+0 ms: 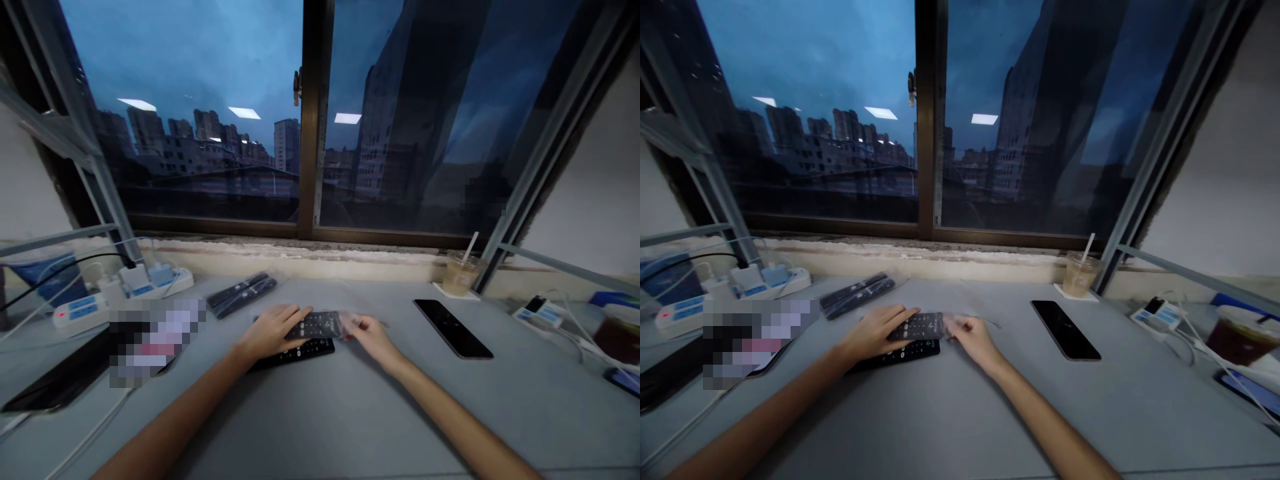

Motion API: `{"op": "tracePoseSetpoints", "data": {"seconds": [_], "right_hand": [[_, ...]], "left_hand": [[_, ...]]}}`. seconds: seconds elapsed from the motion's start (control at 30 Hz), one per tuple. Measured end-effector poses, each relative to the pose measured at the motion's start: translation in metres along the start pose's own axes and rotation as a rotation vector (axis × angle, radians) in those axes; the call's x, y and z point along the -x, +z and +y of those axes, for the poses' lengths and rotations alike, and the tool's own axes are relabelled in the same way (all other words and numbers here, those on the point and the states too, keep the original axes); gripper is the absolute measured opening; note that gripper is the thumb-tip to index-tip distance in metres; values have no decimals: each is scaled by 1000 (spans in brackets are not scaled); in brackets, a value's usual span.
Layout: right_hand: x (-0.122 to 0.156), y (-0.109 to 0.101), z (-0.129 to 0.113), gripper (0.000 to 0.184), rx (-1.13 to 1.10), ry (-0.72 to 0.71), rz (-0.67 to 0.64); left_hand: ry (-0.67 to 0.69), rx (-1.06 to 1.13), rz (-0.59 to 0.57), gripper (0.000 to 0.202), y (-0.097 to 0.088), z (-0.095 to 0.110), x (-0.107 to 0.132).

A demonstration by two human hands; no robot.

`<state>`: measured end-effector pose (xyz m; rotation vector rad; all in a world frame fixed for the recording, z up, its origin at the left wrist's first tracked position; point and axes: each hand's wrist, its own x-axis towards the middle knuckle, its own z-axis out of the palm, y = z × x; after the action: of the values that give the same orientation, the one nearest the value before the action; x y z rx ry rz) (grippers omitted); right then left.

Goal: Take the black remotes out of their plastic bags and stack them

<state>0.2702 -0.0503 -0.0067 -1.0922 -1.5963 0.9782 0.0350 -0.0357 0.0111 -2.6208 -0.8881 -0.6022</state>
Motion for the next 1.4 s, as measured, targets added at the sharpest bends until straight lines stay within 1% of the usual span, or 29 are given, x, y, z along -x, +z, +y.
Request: {"op": "tracePoseSetpoints", "data": {"seconds": [0.13,0.23,0.37,0.5,0.7,0.77,0.83,0.93,0.97,1.03,1.1,1.17,1.27,1.33,1.4], "right_hand": [[5,-2,-12,32,-39,26,-99],[7,-3,-16,30,20,-14,-159],[4,-3,-13,34,118,-106,-189],[0,-4,-13,29,111,-124,-171],[-1,-15,-24,28,27,-76,-71],[-1,-20,-27,27,-38,-56,3],[-2,-26,-27,30,-126,-28,172],[-8,-38,-23,35,-273,21,487],[-10,-42,-21,35,-326,27,555],[-14,-51,-16,33,-421,44,639],[-18,-57,-11,27,-494,97,670],[-19,-57,-6,20,-557,157,670],[-19,-46,-1,11,-636,213,638],[-17,-34,1,10,-674,254,574],[-14,-23,0,13,-707,296,466]], "left_hand": [[35,-13,7,46,4,2,-1],[73,-93,-19,47,4,0,-1],[80,-196,-87,47,-3,-4,-3],[25,-260,-122,43,-13,-13,-3],[-59,-294,-91,41,-17,-29,2],[-95,-303,-64,39,-15,-32,4],[-135,-299,-36,36,-13,-35,6],[-211,-281,0,31,-10,-38,9],[-234,-276,8,30,-10,-40,10],[-280,-269,9,27,-10,-42,11],[-341,-254,11,25,-11,-44,13],[-423,-224,33,25,-13,-45,13],[-521,-147,60,29,-17,-45,14],[-515,-78,38,31,-17,-43,13],[-458,-9,-8,34,-16,-39,11]]}}
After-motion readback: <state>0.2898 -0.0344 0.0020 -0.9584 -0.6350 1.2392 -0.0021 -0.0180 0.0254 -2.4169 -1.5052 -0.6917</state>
